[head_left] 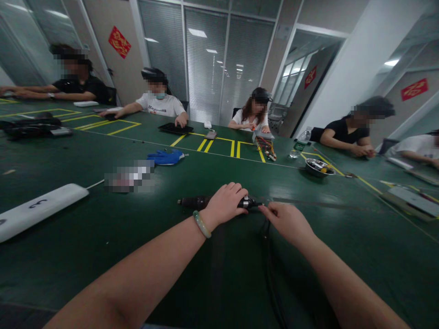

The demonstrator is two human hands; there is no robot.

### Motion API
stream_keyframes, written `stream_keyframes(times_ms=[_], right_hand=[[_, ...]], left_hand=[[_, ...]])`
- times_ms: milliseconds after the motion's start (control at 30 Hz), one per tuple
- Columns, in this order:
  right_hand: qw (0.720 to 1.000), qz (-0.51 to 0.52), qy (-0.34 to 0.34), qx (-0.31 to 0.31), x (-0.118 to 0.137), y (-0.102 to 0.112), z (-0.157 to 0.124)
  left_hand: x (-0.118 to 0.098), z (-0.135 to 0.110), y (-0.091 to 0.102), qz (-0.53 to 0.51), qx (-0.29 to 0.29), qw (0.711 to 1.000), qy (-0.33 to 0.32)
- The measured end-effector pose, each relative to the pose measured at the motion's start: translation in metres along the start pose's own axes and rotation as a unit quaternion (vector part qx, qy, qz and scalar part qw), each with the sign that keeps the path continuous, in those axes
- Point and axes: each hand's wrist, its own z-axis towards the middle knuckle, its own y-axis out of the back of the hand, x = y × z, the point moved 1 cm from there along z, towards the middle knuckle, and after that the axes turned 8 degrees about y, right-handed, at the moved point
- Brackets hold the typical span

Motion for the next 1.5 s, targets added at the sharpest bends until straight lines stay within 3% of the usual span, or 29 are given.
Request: stream_keyframes(times_ms=[100, 233, 433, 767, 933, 1100, 1333, 1500], right_hand=[[0.998, -0.012, 0.014, -0.058, -0.023, -0.008, 0.009], [0.998, -0.002, 0.054, -0.015, -0.029, -0.021, 0.002], [0.996, -0.034, 0.076, 0.014, -0.013, -0.025, -0.007], [0.996, -0.027, 0.050, 0.068, -0.012, -0.018, -0.011], [0.998, -0.004, 0.032, 0.057, -0.015, -0.018, -0.013], [0.993, 0.108, 0.024, 0.051, -0.018, -0.023, -0.014], [0.978, 0.204, 0.034, 0.041, -0.019, -0.028, -0.012], [0.974, 0.220, 0.036, 0.036, -0.021, -0.030, -0.011]], left_hand=[[0.001, 0.001, -0.003, -0.012, 0.000, 1.000, 0.003], [0.001, 0.001, -0.008, -0.017, -0.001, 1.000, 0.010], [-0.002, 0.001, -0.010, -0.030, 0.003, 0.999, 0.026], [-0.026, 0.000, 0.005, -0.038, -0.026, 0.999, 0.028], [-0.032, -0.001, 0.003, -0.058, 0.023, 0.998, -0.030], [-0.033, -0.001, -0.001, -0.051, 0.084, 0.993, -0.072], [-0.043, -0.005, -0.008, -0.021, 0.110, 0.994, -0.014], [-0.043, -0.003, -0.008, -0.021, 0.122, 0.992, -0.014]])
